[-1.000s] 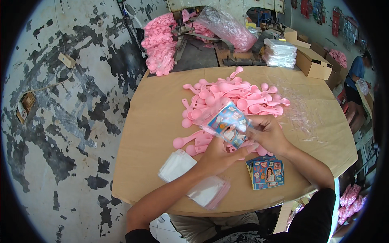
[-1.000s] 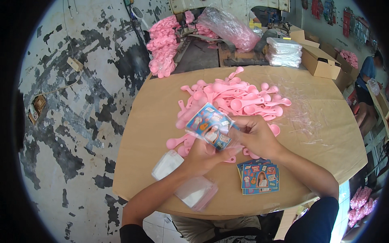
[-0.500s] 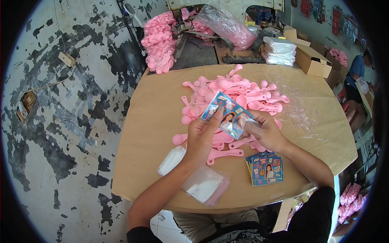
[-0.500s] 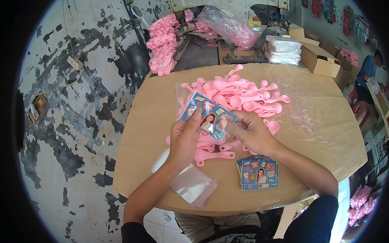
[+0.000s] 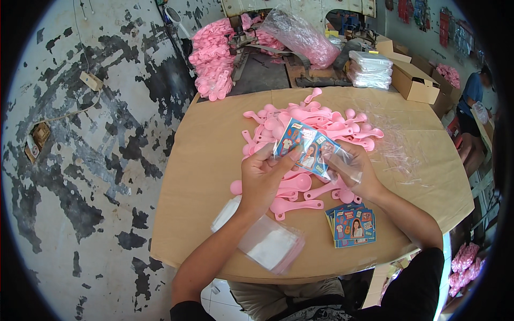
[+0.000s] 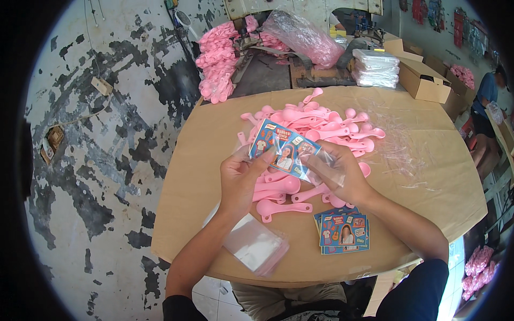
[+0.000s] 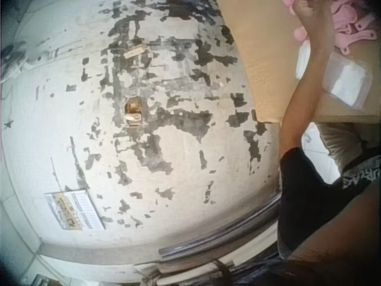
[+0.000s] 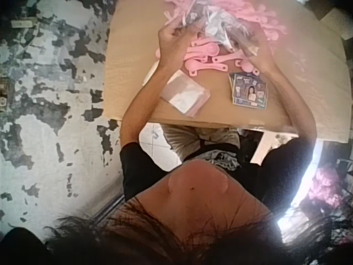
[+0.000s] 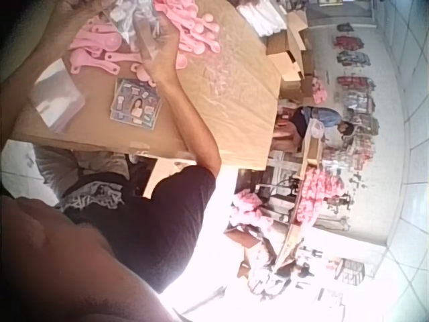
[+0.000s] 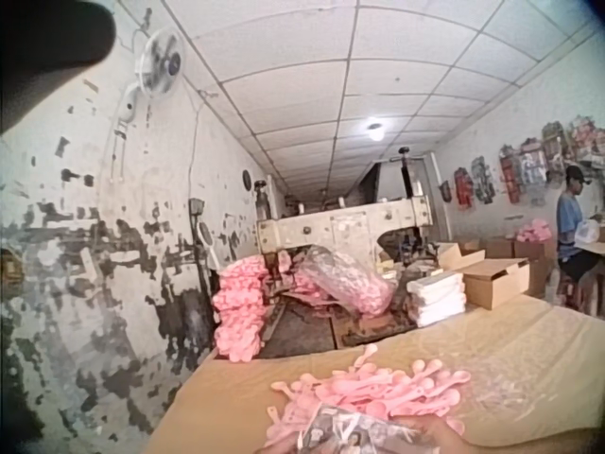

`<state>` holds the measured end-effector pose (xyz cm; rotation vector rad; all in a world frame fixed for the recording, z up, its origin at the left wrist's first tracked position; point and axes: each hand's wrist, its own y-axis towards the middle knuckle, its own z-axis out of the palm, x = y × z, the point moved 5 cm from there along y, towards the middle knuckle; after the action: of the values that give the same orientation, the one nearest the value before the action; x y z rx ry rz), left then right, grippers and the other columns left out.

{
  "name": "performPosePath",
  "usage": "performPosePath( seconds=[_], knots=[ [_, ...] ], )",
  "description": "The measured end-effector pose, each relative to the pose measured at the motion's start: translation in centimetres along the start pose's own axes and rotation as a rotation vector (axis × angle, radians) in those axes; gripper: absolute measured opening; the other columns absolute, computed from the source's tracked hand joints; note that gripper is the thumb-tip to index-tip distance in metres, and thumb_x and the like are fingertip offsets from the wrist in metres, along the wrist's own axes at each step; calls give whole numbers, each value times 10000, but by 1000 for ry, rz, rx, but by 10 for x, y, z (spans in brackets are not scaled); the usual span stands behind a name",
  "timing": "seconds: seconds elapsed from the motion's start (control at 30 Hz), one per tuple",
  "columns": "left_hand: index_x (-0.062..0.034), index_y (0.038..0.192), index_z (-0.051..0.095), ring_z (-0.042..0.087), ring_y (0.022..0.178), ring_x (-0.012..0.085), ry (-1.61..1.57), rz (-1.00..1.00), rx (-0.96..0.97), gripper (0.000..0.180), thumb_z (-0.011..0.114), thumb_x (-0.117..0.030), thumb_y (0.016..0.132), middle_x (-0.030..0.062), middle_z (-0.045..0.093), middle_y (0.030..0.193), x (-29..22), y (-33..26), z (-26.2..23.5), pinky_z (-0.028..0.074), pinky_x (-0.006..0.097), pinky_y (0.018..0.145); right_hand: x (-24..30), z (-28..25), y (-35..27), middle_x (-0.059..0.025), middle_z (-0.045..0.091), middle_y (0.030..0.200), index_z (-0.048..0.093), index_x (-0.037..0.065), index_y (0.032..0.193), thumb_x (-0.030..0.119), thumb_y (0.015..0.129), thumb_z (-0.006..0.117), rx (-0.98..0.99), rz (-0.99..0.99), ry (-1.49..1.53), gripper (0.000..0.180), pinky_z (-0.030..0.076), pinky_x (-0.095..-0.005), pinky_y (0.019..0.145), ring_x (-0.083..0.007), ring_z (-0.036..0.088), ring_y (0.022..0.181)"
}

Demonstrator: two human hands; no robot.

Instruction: The person is putting a pink plastic object and a small cardboard card into a clear plastic bag and sealing it.

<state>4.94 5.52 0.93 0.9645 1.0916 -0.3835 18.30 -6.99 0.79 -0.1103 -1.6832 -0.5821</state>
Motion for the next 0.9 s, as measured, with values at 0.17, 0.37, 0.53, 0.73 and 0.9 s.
performPosePath(
  seconds=[0.17,0.37,0.53,0.73,0.9],
  knots=[
    [43,1160,637,604,749,98,-230,-75,-50,294,579,-182,979,56,674,897,3,2,-3,515,267,702,-7,-8,3,17,566,713,629,3,969,272,990,571,-57,179,19,276,381,-211,541,-31,468,620],
    [50,1121,637,591,715,109,-161,-77,-79,293,561,-201,989,64,656,855,11,4,-12,493,261,675,14,3,-1,1,611,772,648,16,986,314,975,590,-110,-15,0,304,428,-202,576,-30,515,644],
    [30,1054,660,589,712,97,-116,-101,-31,260,604,-209,968,40,652,835,10,3,-6,485,248,662,8,-6,1,1,617,817,647,20,1005,264,955,627,-33,121,-31,250,437,-208,598,-28,522,683],
    [18,1047,656,610,807,73,-130,-150,46,194,619,-146,950,31,675,905,8,-4,11,499,249,681,2,-8,0,9,592,762,643,26,963,234,940,652,-13,71,-77,209,427,-204,525,-29,526,648],
    [3,1146,606,619,907,77,-117,-234,121,286,691,-74,884,31,662,1021,9,-8,8,529,260,750,16,8,-1,29,560,656,595,43,823,204,892,712,3,193,136,210,498,-211,521,-27,566,625]
  ],
)
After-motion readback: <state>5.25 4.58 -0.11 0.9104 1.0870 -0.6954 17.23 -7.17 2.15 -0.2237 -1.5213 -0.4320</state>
